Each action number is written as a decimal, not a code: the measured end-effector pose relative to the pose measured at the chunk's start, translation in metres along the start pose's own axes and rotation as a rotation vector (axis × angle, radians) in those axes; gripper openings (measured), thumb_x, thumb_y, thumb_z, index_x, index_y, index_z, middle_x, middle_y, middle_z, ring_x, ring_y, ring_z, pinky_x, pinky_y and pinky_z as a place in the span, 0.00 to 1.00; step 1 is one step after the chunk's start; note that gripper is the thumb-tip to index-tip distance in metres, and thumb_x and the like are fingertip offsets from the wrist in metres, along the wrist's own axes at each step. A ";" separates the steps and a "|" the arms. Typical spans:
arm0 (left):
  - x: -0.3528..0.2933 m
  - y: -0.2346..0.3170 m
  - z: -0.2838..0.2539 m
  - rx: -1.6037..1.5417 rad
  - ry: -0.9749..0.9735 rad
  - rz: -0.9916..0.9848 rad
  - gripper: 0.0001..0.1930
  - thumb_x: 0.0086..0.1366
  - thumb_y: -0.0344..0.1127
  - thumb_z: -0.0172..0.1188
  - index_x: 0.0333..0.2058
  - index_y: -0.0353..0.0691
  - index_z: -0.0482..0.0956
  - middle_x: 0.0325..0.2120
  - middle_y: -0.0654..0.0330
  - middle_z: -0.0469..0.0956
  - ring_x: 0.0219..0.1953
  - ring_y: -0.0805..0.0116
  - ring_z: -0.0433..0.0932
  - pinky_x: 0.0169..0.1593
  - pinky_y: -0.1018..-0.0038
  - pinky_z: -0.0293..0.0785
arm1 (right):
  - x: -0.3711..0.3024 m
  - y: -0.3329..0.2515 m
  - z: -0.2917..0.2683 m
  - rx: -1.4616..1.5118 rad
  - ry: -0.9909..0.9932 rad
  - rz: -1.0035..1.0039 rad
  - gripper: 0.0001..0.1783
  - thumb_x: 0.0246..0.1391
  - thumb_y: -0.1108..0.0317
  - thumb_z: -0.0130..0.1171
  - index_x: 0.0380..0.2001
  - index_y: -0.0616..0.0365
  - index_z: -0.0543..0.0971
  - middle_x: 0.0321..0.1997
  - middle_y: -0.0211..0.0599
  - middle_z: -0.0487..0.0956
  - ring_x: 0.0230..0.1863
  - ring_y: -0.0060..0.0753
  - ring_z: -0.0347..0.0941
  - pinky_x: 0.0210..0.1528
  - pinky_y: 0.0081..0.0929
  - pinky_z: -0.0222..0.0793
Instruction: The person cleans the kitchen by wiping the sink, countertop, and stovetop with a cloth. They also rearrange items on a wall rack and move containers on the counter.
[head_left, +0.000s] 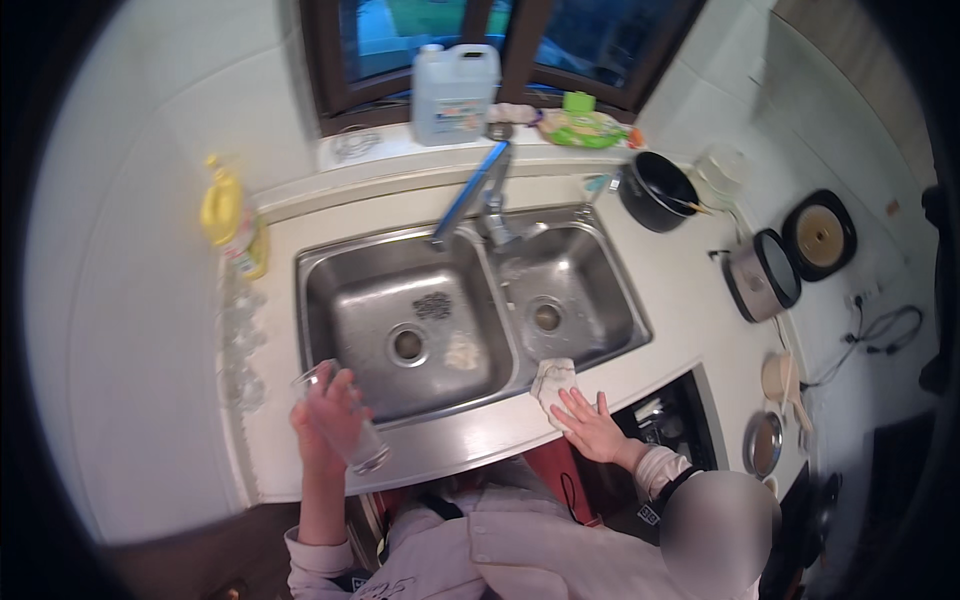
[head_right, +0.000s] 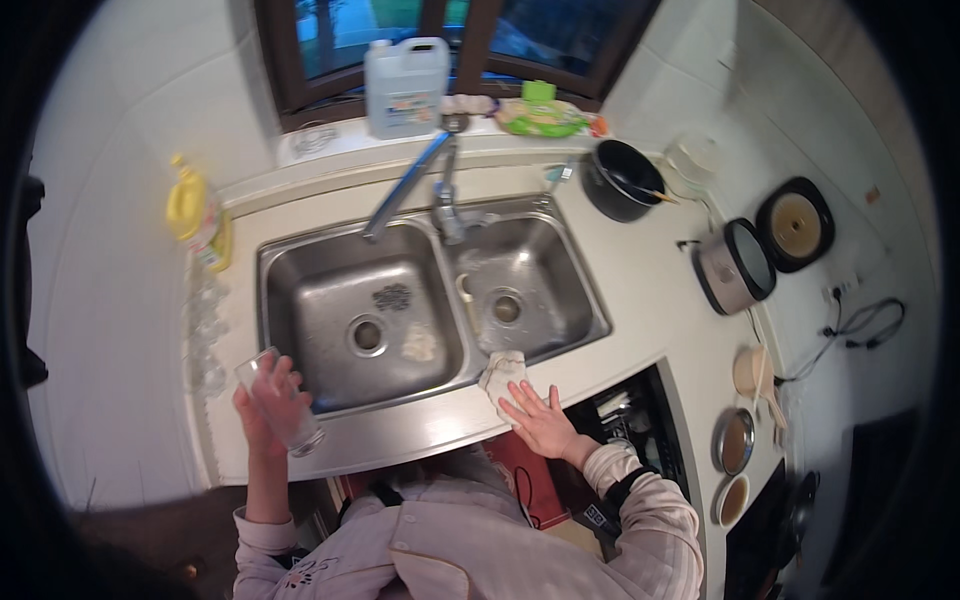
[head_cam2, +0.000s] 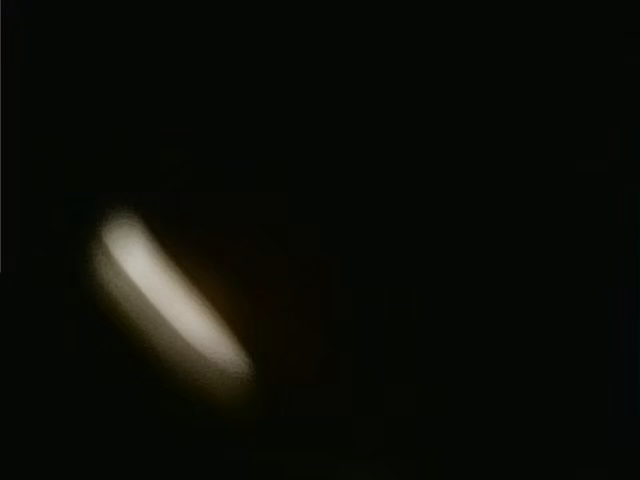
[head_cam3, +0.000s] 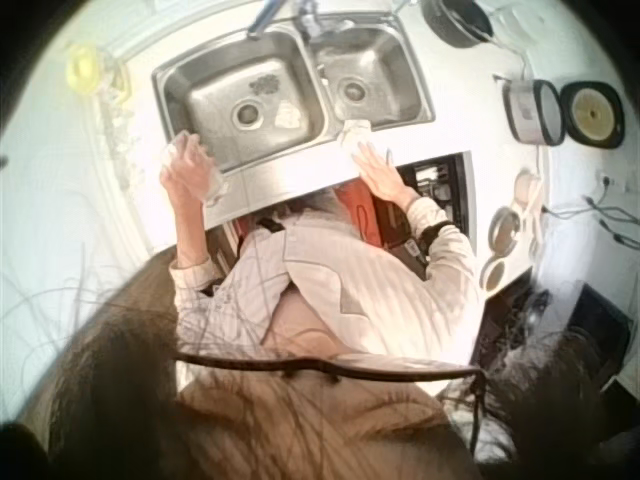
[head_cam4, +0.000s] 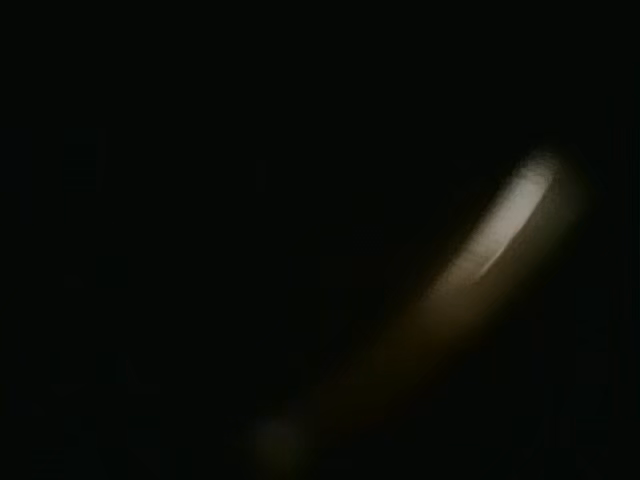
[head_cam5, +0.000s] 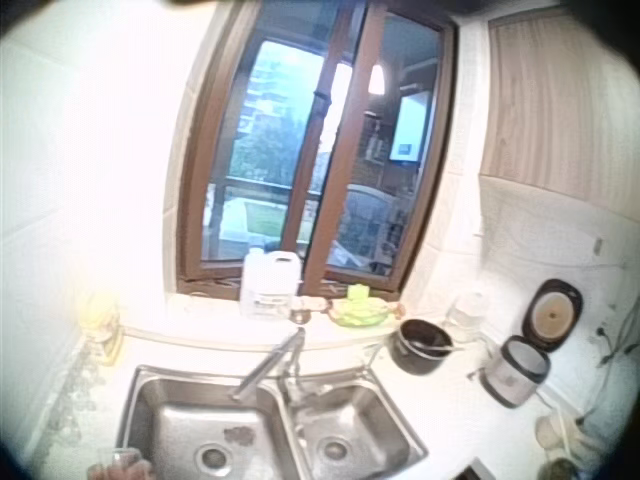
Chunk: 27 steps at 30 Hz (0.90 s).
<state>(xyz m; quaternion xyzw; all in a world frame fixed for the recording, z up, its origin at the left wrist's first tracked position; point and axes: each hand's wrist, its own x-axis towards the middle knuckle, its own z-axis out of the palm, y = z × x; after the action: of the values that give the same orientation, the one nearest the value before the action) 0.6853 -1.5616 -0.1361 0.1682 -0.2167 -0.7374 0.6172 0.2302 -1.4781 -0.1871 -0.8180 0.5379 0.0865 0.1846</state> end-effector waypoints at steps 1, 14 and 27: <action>0.003 -0.006 0.004 0.004 0.016 -0.010 0.38 0.58 0.61 0.60 0.61 0.47 0.61 0.53 0.58 0.73 0.48 0.61 0.76 0.46 0.58 0.76 | -0.008 0.019 0.001 0.009 -0.006 0.087 0.33 0.65 0.56 0.42 0.72 0.40 0.51 0.78 0.38 0.39 0.77 0.48 0.34 0.67 0.75 0.33; 0.028 -0.080 0.051 0.008 0.173 -0.005 0.29 0.65 0.55 0.56 0.59 0.44 0.70 0.55 0.57 0.75 0.49 0.59 0.78 0.48 0.58 0.77 | -0.055 0.308 -0.013 0.163 0.256 0.837 0.34 0.64 0.54 0.39 0.72 0.39 0.49 0.78 0.35 0.38 0.78 0.45 0.33 0.65 0.79 0.30; 0.008 -0.070 0.061 0.102 0.313 0.168 0.35 0.59 0.56 0.62 0.60 0.45 0.66 0.53 0.56 0.74 0.47 0.61 0.75 0.44 0.58 0.77 | -0.052 0.270 -0.011 0.142 0.233 0.517 0.34 0.63 0.60 0.42 0.72 0.47 0.52 0.77 0.47 0.38 0.77 0.56 0.32 0.63 0.81 0.27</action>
<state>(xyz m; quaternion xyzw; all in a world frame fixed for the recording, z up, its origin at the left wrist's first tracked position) 0.5937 -1.5530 -0.1206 0.2932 -0.1685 -0.6362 0.6935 -0.0379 -1.5333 -0.2161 -0.6431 0.7509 -0.0014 0.1501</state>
